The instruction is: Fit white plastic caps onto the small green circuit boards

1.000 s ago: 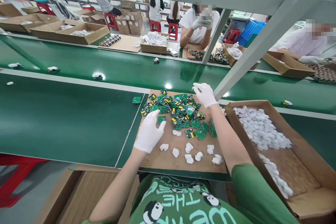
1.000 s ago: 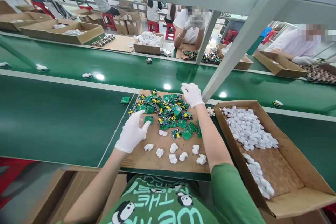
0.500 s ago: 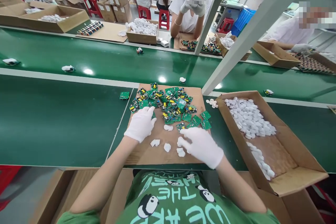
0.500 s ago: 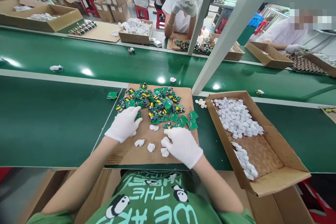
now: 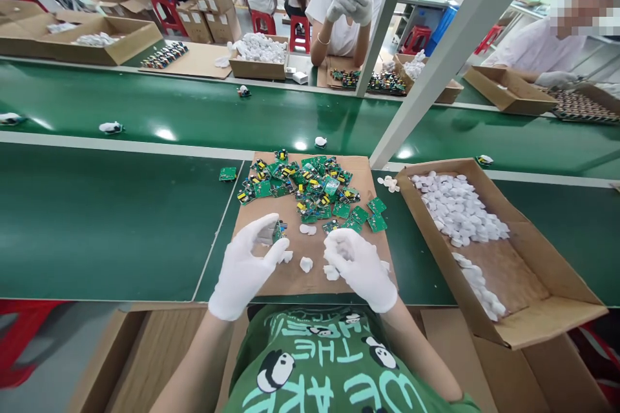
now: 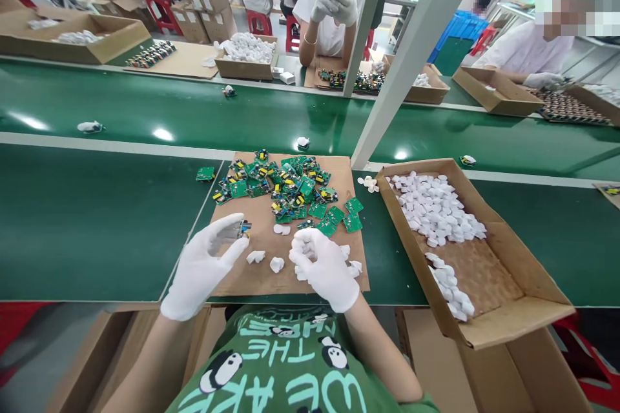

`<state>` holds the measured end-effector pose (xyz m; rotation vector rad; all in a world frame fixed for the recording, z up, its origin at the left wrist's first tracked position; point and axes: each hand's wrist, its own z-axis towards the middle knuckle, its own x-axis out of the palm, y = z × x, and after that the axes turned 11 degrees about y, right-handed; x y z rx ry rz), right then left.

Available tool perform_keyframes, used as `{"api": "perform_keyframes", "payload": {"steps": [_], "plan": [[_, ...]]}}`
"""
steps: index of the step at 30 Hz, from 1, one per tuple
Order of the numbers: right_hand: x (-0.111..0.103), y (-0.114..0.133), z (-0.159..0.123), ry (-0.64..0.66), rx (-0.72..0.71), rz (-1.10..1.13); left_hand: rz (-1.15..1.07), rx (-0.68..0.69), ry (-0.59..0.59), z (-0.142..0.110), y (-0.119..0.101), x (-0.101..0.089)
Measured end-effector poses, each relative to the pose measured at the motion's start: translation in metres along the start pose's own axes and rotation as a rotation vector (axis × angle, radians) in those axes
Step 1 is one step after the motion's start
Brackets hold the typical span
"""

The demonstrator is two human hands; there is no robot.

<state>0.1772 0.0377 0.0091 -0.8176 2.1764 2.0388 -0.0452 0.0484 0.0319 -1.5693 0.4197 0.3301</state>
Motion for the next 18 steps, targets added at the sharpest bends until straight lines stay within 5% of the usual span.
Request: {"api": "perform_keyframes", "payload": {"steps": [3,7,13,18], "plan": [[-0.006,0.007,-0.009,0.018,-0.096,0.296,-0.162,-0.057,0.036,-0.008,-0.006,0.004],[-0.011,0.013,-0.019,0.059,-0.129,0.389,-0.35,-0.089,0.129,-0.015,-0.015,0.013],[-0.019,0.021,-0.031,-0.184,-0.296,0.037,-0.78,-0.082,0.369,-0.019,-0.025,0.029],[-0.025,0.024,-0.036,-0.244,-0.338,-0.113,-1.118,-0.16,0.61,-0.024,-0.03,0.044]]}}
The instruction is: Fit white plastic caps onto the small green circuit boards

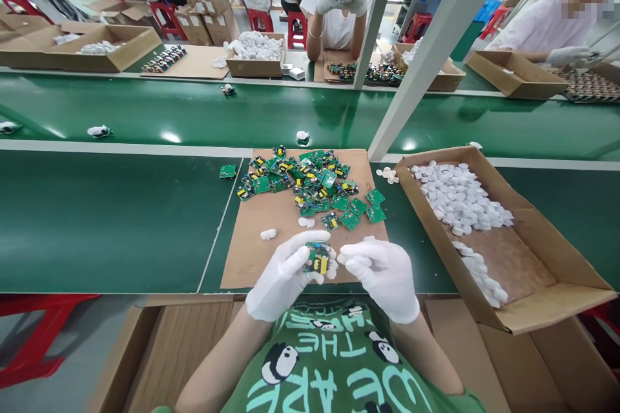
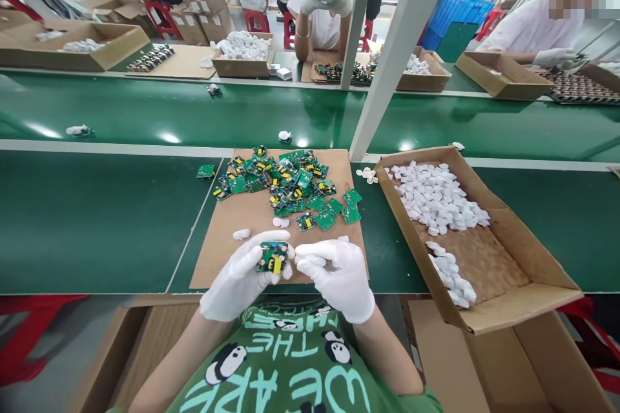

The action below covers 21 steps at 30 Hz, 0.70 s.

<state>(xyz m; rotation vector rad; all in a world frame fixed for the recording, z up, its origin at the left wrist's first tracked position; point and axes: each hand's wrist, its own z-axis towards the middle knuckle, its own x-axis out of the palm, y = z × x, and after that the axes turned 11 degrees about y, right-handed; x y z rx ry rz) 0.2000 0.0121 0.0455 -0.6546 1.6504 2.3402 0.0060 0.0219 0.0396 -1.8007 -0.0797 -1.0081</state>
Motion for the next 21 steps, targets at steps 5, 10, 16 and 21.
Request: {"api": "perform_keyframes", "payload": {"steps": [5,10,16,21], "plan": [[-0.009,0.007,0.002,0.079,-0.06,0.057,-0.015,-0.025,0.036,0.004,0.005,0.007],[-0.006,0.017,-0.002,0.143,-0.169,0.057,0.061,-0.026,-0.044,0.005,0.004,0.012],[0.008,0.023,-0.011,-0.044,0.041,0.071,0.228,0.025,-0.111,0.005,0.01,0.009],[-0.001,0.025,-0.005,0.006,-0.075,-0.078,0.352,0.1,-0.103,0.005,0.015,0.003]]}}
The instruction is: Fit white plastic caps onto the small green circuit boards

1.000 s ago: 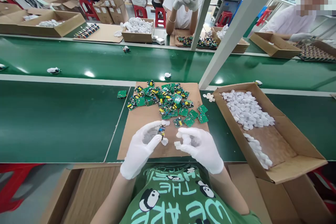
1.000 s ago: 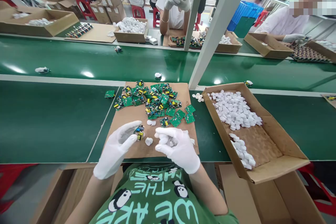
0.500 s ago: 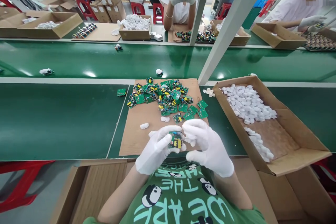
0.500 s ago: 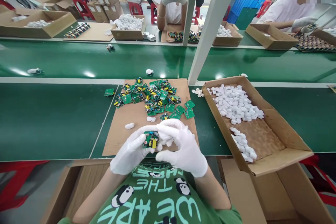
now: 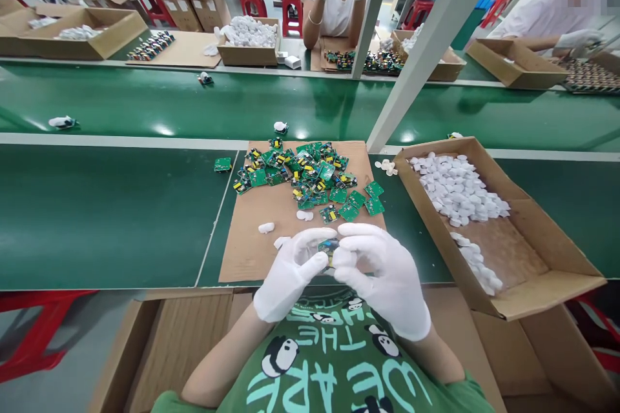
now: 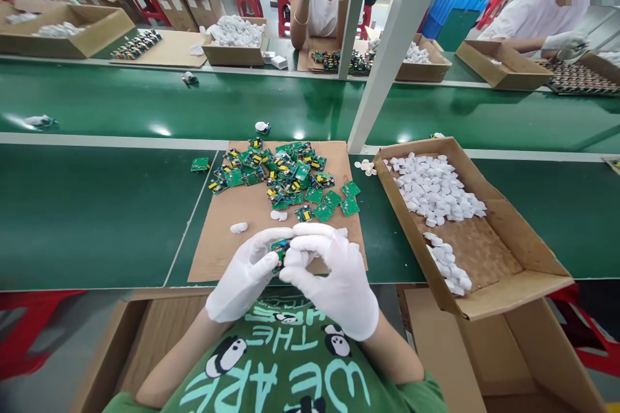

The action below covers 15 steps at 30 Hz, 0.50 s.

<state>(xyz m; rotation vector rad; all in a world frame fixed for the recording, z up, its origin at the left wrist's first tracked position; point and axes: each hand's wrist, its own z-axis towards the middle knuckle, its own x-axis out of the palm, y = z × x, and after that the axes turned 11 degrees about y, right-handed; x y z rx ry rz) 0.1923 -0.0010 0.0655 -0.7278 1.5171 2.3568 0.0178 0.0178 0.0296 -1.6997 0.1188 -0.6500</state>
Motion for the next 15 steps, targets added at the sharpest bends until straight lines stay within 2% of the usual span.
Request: {"api": "perform_keyframes", "payload": {"steps": [4,12,15], "plan": [[-0.0074,-0.0024,0.0014,0.096,-0.067,-0.118,0.002,0.021,-0.006,-0.0002,0.0031,-0.0015],[-0.0032,-0.002,0.0034,0.06,-0.131,-0.167,-0.049,0.038,0.031,0.0025,0.0037,-0.0001],[0.0016,-0.0091,0.0051,0.065,-0.166,-0.145,-0.095,0.025,0.113,0.0005,-0.0004,0.0036]]}}
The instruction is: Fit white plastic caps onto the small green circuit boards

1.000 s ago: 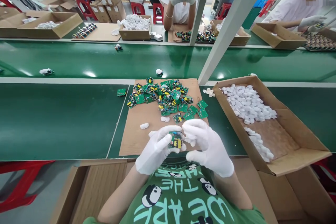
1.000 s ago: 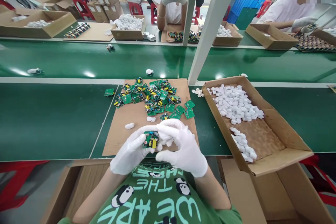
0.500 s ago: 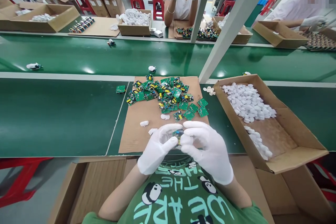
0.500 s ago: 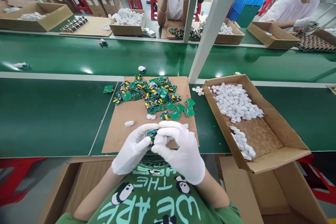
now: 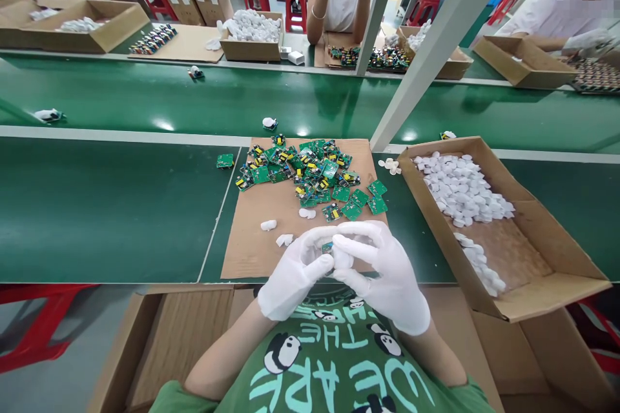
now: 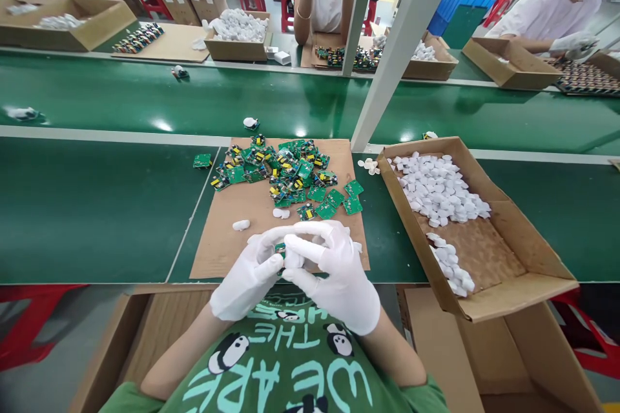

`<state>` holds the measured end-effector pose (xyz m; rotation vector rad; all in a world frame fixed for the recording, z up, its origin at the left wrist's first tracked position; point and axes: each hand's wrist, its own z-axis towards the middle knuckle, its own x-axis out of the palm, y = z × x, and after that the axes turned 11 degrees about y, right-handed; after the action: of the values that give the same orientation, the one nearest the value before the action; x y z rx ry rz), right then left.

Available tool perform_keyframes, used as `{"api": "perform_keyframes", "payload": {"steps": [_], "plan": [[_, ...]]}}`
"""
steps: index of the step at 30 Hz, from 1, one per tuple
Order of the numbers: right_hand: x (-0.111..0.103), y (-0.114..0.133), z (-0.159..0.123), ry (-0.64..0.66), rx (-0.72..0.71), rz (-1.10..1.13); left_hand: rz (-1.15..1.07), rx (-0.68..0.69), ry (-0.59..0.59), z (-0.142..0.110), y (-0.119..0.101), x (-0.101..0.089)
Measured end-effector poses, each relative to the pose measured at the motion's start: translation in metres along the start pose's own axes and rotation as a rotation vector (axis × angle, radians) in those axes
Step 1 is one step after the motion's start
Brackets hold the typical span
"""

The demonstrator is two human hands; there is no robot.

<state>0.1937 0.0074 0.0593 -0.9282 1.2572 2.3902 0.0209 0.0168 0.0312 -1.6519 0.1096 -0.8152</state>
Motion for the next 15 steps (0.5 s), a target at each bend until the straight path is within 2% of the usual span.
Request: {"api": "perform_keyframes", "payload": {"steps": [3,6,8,12,15], "plan": [[0.007,-0.011,-0.001,0.018,-0.125,0.062,-0.153,-0.064,0.103,-0.002,-0.003,0.003],[0.012,-0.02,-0.005,0.033,-0.216,0.001,-0.289,-0.101,0.181,-0.002,-0.005,0.003],[0.013,-0.023,-0.008,0.035,-0.199,-0.057,-0.202,-0.094,0.212,0.0,-0.008,0.002],[0.011,-0.022,-0.01,0.044,-0.179,-0.093,0.16,-0.133,0.21,0.006,-0.019,0.007],[0.009,-0.021,-0.009,0.066,-0.223,-0.055,0.23,-0.18,0.244,0.009,-0.025,0.012]]}}
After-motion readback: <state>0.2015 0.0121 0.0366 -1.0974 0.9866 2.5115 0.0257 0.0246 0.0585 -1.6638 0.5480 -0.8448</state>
